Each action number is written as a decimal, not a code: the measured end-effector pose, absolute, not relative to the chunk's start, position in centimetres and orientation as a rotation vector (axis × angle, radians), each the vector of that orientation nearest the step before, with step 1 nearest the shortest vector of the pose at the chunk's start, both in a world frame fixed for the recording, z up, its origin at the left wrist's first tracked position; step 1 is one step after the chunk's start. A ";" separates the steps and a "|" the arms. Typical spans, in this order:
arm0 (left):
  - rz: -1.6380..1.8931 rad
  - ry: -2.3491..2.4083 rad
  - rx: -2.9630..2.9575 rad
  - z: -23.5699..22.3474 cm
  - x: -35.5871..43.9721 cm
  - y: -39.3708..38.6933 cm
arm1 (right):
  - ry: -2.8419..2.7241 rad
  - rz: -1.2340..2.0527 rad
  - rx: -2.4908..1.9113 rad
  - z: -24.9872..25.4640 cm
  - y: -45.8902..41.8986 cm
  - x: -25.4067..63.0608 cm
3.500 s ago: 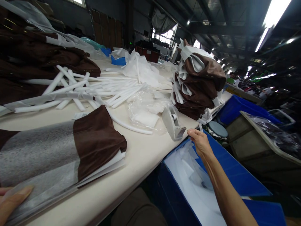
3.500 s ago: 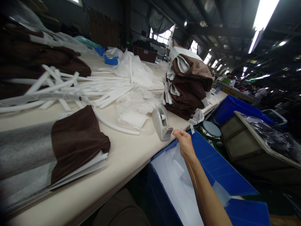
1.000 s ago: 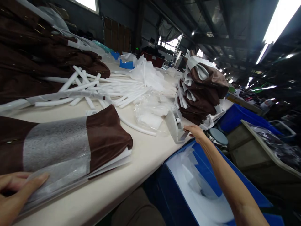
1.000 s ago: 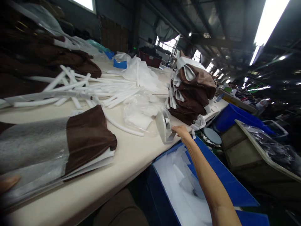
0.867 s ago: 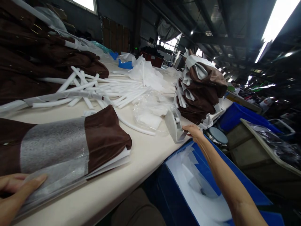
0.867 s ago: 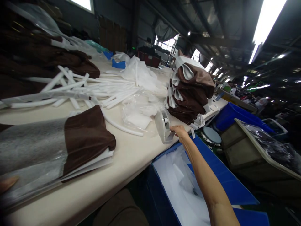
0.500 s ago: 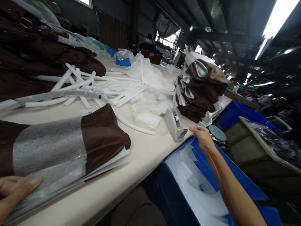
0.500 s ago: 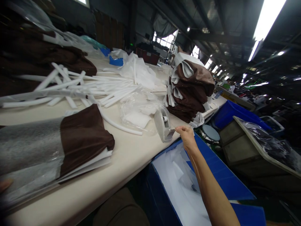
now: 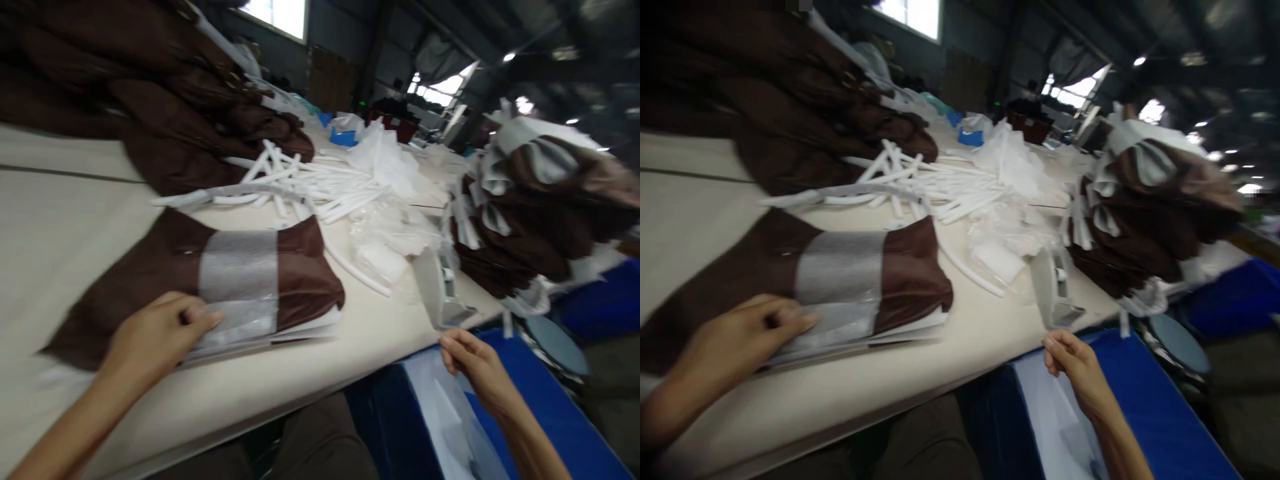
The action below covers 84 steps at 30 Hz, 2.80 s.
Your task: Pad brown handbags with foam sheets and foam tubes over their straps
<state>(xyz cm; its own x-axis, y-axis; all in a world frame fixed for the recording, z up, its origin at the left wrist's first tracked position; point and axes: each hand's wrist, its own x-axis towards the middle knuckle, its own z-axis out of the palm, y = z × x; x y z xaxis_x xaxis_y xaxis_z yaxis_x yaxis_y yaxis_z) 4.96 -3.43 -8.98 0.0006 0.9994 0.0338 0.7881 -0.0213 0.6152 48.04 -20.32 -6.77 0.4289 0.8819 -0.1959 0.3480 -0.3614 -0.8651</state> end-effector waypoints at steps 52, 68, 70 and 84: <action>0.919 1.344 1.637 -10.1 1.3 -4.7 | -3.452 1.196 -1.156 -4.4 7.1 16.0; 0.675 1.341 2.247 -9.9 2.4 -7.0 | -3.374 1.155 -1.163 -4.3 6.8 16.5; 0.756 1.205 2.249 -9.5 1.9 -7.8 | -3.350 1.179 -1.171 -4.4 6.8 16.6; 0.713 1.393 2.442 -10.7 2.9 -7.1 | -3.328 1.243 -1.182 -5.1 7.3 16.7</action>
<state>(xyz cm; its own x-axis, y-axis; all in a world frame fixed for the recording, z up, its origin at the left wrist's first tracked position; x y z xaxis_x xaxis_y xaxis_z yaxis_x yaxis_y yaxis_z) 2.92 -7.09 -10.71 0.4263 0.8558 0.2929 0.7383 -0.5163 0.4340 16.72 7.32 -5.11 -0.6419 0.3237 -0.6951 0.7000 0.6173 -0.3590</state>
